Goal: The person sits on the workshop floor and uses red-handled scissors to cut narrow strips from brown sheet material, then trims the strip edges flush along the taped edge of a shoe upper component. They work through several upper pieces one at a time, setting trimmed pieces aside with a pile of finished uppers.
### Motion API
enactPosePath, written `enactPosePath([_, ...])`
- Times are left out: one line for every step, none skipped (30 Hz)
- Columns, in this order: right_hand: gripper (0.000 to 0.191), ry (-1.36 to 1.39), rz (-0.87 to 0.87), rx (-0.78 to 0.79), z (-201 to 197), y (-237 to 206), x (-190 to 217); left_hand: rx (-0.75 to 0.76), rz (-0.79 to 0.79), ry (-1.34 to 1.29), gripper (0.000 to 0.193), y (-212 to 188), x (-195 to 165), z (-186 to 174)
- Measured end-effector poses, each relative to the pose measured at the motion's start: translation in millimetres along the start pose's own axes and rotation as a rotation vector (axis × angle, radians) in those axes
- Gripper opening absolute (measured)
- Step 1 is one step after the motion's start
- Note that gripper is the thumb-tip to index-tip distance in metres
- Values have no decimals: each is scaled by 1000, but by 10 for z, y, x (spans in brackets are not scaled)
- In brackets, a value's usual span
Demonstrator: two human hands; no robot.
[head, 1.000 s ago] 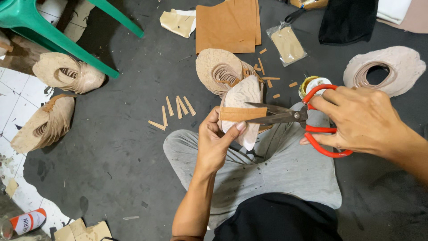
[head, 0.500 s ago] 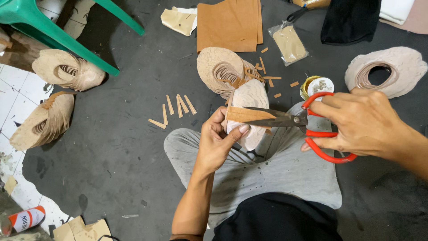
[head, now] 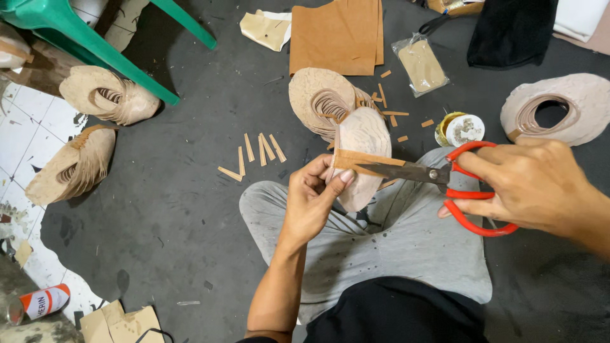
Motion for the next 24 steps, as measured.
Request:
enactPosePath([69,-7,8,15,-8,5,11,2,-14,31,21,-3,8,20])
enactPosePath([69,-14,16,30,-14,17,36,4,-28,63,22,-7,17,42])
enactPosePath([70,-20,24,46,-22,31,63,9,-27,47,22,-13,27,72])
enactPosePath([71,-13,16,16,-36,50,85,14,-25,31,23,-19,38,104])
enactPosePath([72,-6,8,-15,-49,72,103,19,-23,17,23,-18,46,130])
enactPosePath([73,0,0,-46,-65,84,116,26,-26,2,23,-16,55,155])
enactPosePath([74,-7,-3,-36,-76,93,122,30,-28,-13,24,-17,62,174])
enactPosePath([76,-13,-7,-28,-82,101,124,33,-29,-27,24,-19,65,183])
enactPosePath([77,-19,-11,-20,-82,108,122,27,-30,-28,23,-18,66,184])
enactPosePath([76,-19,-16,0,-78,108,115,20,-32,-29,23,-19,69,183])
enactPosePath([76,-18,-21,21,-68,105,107,12,-34,-31,23,-21,72,178])
enactPosePath([75,-17,-27,40,-53,103,98,14,-37,-24,21,-23,74,170])
enactPosePath([74,-49,-26,112,-26,101,88,18,-40,-16,19,-23,80,159])
enactPosePath([74,-82,-25,184,2,93,81,23,-43,-9,18,-22,88,151])
enactPosePath([73,-114,-24,258,31,83,73,26,-38,-30,18,-20,99,146])
enactPosePath([71,-51,-38,162,45,76,73,29,-33,-51,18,-16,111,139])
enactPosePath([69,10,-50,66,58,68,67,34,-28,-74,17,-8,125,135])
enactPosePath([67,70,-63,-30,68,59,58,24,-21,-86,17,1,142,131])
enactPosePath([65,119,6,-16,92,53,41,13,-13,-97,16,15,158,125])
enactPosePath([62,168,76,-4,114,46,22,2,-4,-108,16,25,175,123])
enactPosePath([59,217,145,7,141,40,7,-32,5,-171,17,30,193,122])
enactPosePath([56,318,226,9,169,24,6,-66,16,-236,18,36,214,127])
enactPosePath([54,418,306,10,206,10,21,-100,31,-300,20,48,235,133])
enactPosePath([52,519,383,12,250,-1,52,-118,50,-337,19,54,255,141])
Point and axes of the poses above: each hand's wrist, its own y-axis towards the middle knuckle, its own z-axis out of the palm, x = y × z, the point moved 1 cm from there along y, towards the middle knuckle, and after that the axes turned 4 degrees about -y, right-handed, at the moved point
